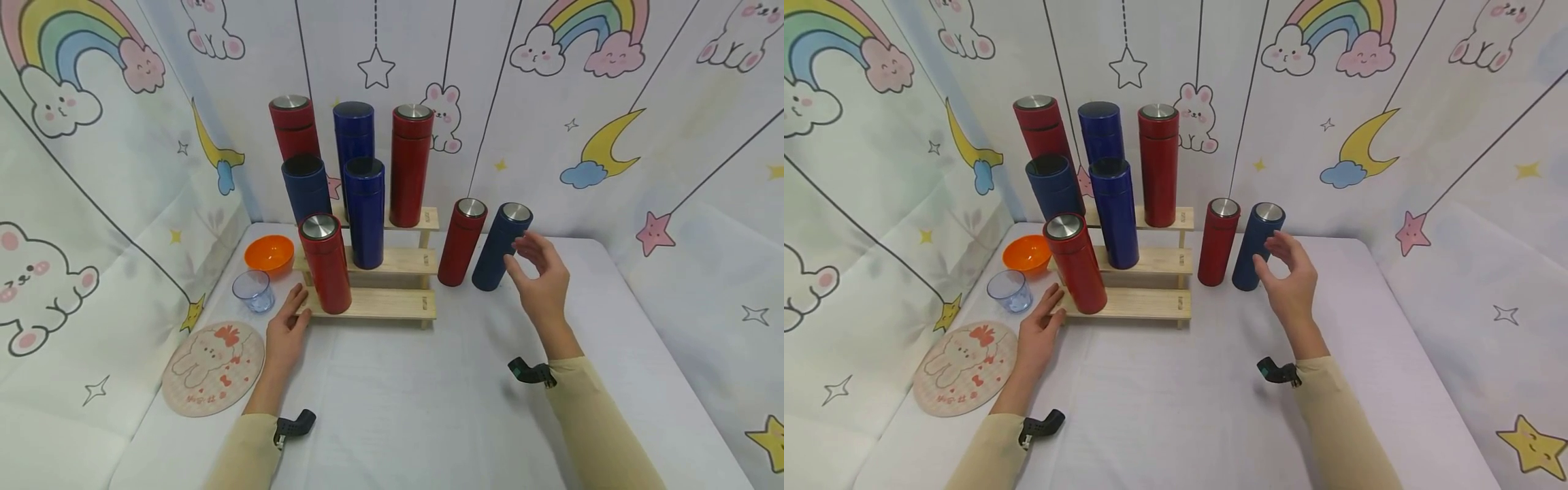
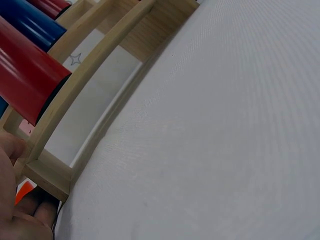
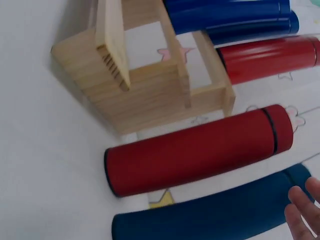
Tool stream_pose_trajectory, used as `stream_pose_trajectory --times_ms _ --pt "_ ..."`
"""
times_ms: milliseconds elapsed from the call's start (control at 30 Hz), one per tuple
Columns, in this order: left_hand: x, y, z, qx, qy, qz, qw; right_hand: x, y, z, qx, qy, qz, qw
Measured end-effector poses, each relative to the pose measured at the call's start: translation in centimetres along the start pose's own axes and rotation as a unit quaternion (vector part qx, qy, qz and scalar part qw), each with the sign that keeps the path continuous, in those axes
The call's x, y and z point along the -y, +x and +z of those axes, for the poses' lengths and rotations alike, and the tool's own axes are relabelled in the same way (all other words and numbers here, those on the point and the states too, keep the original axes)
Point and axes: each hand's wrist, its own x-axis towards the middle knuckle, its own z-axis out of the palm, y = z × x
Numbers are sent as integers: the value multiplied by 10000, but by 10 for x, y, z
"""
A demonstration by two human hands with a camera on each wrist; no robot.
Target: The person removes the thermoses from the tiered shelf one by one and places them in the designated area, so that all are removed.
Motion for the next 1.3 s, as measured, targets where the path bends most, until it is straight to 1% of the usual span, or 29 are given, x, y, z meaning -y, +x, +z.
stream_pose_trajectory --times_ms 167,300,567,633,767,833,933,1067,1167,1300 --pt "1 -1 -1 2 -63 73 10000 41 2 1 156 223 -225 9994" --pt "1 -1 -2 -1 -95 129 9999 57 2 4 286 370 -309 9984" --pt "1 -3 -2 35 -69 103 9999 67 0 14 558 591 -349 9961" --pt "1 -3 -2 23 -66 128 9999 66 1 18 605 626 -392 9954" --pt "1 -1 -1 -47 -89 212 9997 58 2 28 685 648 -455 9945" --pt "2 -1 -2 -69 -108 240 9996 59 3 34 735 731 -477 9935" --pt "1 0 -2 -66 -105 197 9997 75 4 41 830 945 -502 9908" --pt "1 0 -2 -17 -69 149 9999 76 3 55 992 1227 -627 9855" --pt "1 0 -2 -24 -70 153 9999 66 0 69 1142 1383 -713 9812" --pt "0 -1 -3 -2 -10 108 9999 72 -7 81 1299 1478 -728 9777"
